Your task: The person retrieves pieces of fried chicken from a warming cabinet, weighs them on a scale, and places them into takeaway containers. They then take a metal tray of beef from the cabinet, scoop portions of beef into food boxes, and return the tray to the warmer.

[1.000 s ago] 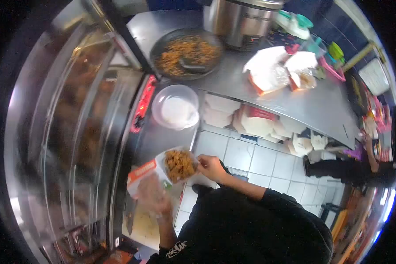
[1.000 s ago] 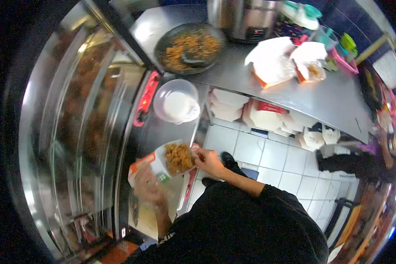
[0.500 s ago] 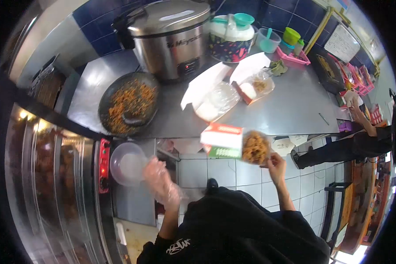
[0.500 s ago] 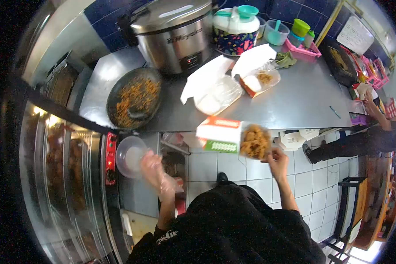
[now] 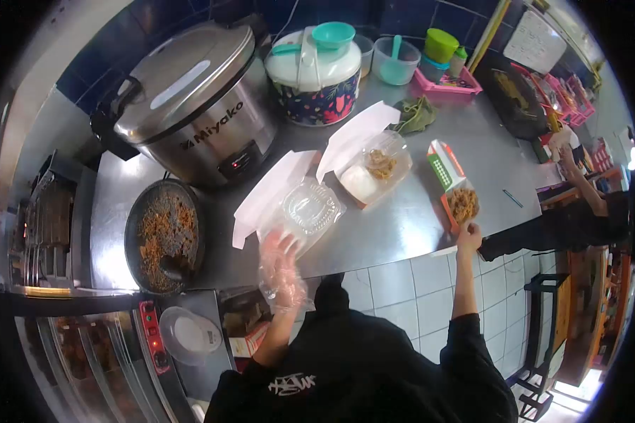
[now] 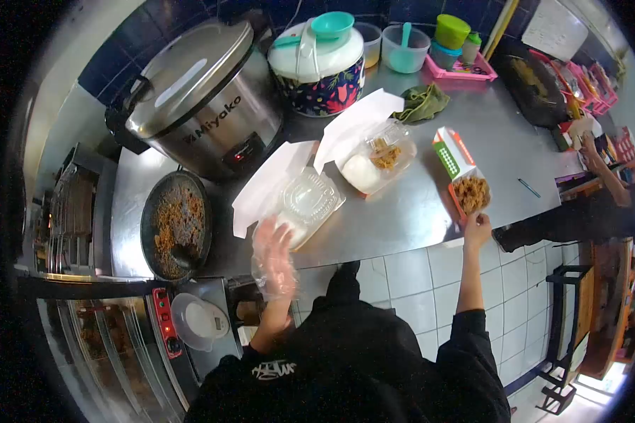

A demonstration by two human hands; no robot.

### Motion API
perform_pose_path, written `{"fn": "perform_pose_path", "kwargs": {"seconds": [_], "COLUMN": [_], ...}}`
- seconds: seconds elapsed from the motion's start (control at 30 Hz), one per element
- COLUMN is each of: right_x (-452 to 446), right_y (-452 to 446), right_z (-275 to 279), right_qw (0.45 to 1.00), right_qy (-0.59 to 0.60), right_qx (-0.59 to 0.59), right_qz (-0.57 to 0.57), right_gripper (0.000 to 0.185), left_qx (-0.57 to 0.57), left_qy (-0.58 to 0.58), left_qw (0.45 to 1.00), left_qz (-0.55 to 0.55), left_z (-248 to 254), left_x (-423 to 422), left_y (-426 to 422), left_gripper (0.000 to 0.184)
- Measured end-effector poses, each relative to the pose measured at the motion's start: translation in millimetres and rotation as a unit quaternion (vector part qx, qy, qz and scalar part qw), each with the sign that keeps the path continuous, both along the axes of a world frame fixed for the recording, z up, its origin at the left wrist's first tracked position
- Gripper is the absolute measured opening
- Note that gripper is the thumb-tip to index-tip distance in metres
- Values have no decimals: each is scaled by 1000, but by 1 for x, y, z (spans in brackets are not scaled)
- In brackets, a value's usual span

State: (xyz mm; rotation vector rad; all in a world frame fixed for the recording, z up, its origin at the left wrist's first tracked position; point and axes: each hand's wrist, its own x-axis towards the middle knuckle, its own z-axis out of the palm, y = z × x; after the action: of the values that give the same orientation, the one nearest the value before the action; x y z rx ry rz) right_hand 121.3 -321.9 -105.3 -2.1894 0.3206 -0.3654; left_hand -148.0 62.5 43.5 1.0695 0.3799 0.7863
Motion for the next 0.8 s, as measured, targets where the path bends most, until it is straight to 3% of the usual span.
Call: {"fn": "perform_pose_path", "kwargs": {"seconds": [0.03,0.1,0.17,0.2,0.23,0.3,0.37,0.43,0.57,0.6,0.7,0.73,0.8], "right_x": [14,30,18,7,-7,-43,-80,-123,-176,-187,-240,-266,-309], "right_y": [1,25,69,89,111,150,183,214,235,238,248,249,259], "right_z": [-16,-14,32,55,76,115,146,173,156,154,159,157,146], "right_qw": [999,997,998,999,1000,982,907,798,636,608,486,473,433], "right_qy": [1,0,12,-36,-30,-74,73,170,285,302,320,319,289], "right_qx": [36,74,32,-8,-7,83,188,293,347,314,241,178,177], "right_qz": [6,25,-45,-21,2,155,371,499,628,664,777,802,835], "right_gripper": [39,45,56,60,60,46,32,27,13,4,2,3,4], "left_qx": [-4,-288,-339,-388,-385,-393,-347,-332,-361,-345,-291,-294,-272], "left_qy": [11,-138,-168,-189,-193,-182,-83,-65,-15,-22,-37,-47,-17], "left_qw": [1000,938,911,879,885,868,888,896,921,932,955,955,959], "left_qz": [9,-133,-162,-200,-177,-244,-291,-289,-146,-112,-30,10,81], "left_z": [11,35,51,54,55,56,45,36,23,17,-3,2,6], "left_x": [3,24,41,45,48,45,31,8,-61,-83,-149,-180,-224], "left_y": [-3,-5,-4,-4,-4,-8,-12,-32,-74,-85,-119,-134,-161], "left_gripper": [64,71,71,72,72,64,58,53,52,54,56,55,53]}}
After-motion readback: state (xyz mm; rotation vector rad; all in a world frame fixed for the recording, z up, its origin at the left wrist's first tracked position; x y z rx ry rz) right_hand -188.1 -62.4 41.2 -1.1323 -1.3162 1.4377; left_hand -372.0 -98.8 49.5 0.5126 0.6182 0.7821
